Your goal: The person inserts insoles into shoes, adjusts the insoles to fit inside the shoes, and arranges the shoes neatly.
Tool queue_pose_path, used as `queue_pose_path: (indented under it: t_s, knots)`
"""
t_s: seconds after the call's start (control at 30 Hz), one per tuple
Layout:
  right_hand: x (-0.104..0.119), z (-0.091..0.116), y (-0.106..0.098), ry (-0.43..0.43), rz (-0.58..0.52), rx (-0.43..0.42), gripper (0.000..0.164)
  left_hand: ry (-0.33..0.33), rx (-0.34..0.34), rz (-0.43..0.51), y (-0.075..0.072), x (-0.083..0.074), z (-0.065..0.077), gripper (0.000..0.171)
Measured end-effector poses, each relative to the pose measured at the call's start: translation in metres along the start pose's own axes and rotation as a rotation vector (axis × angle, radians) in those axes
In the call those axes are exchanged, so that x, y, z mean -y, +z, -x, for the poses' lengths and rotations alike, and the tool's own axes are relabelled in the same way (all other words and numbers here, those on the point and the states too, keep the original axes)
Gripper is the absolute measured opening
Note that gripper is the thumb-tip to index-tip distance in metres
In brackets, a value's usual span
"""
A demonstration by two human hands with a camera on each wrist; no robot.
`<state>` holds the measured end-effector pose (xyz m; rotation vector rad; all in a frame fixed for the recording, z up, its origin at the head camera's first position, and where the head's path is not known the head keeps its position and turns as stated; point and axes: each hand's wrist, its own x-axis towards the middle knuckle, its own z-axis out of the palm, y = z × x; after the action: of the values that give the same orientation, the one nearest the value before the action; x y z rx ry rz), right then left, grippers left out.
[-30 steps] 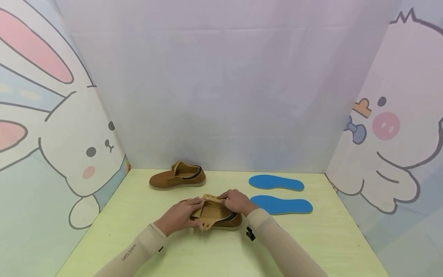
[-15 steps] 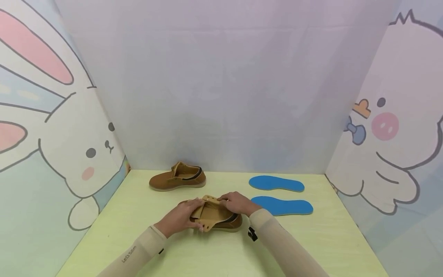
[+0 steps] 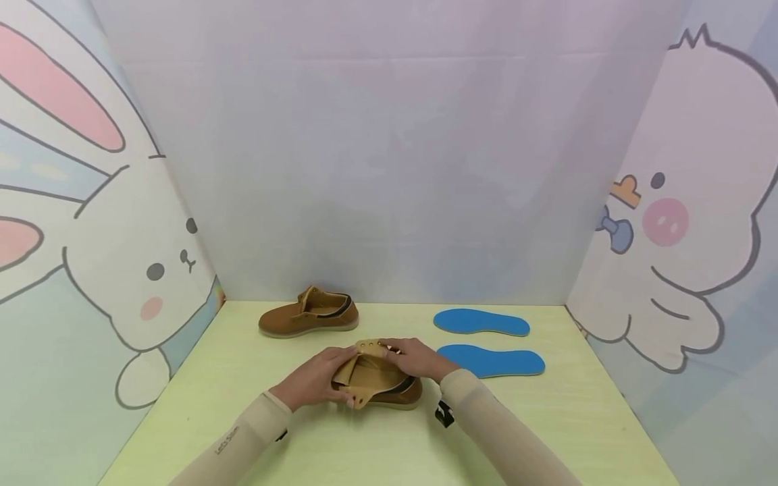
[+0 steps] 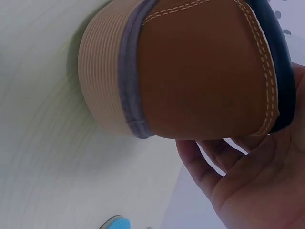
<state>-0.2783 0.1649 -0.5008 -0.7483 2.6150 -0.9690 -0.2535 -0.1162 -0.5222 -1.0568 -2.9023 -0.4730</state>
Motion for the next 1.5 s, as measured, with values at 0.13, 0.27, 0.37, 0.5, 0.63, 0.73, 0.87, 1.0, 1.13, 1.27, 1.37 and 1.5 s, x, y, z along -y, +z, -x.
queue_pose_path:
  t_s: [0.13,0.27,0.37,0.5,0.63,0.73,0.87,1.0,1.13,1.27,1.37,1.5]
  knots:
    - [-0.001,0.005,-0.009,-0.046,0.000,-0.032,0.047,-0.006,0.008,-0.003,0.000,0.001,-0.001,0.112]
    - [-0.011,0.016,-0.029,-0.078,0.058,-0.118,0.045,-0.004,0.009,-0.002,-0.002,0.001,-0.002,0.111]
    - [-0.029,0.027,-0.049,-0.071,0.133,-0.154,0.045,-0.004,0.006,0.009,-0.001,0.002,-0.002,0.111]
    - [-0.061,0.045,-0.072,-0.038,0.239,-0.122,0.054,-0.002,0.002,0.011,0.001,0.002,-0.001,0.111]
    - [-0.091,0.063,-0.084,0.042,0.367,-0.036,0.072,-0.012,0.003,0.006,0.000,0.001,-0.001,0.112]
    - [-0.106,0.077,-0.087,0.096,0.437,0.008,0.081,-0.020,0.003,0.004,0.000,0.002,-0.001,0.112]
    - [-0.119,0.088,-0.085,0.143,0.463,0.024,0.087,-0.021,-0.004,0.003,0.000,0.002,0.000,0.113]
    - [-0.127,0.092,-0.081,0.192,0.436,0.017,0.089,-0.022,-0.009,0.002,0.001,0.001,0.000,0.113]
    - [-0.133,0.091,-0.078,0.212,0.437,-0.010,0.090,-0.021,-0.012,-0.004,0.001,0.001,0.000,0.114]
    - [-0.137,0.089,-0.077,0.229,0.464,-0.023,0.091,-0.025,-0.017,-0.012,0.003,0.001,-0.001,0.114]
    - [-0.139,0.090,-0.077,0.230,0.462,-0.023,0.090,-0.024,-0.022,-0.007,0.004,0.001,-0.001,0.113]
    - [-0.141,0.090,-0.078,0.217,0.468,-0.017,0.089,-0.024,-0.028,0.003,0.006,0.001,-0.001,0.113]
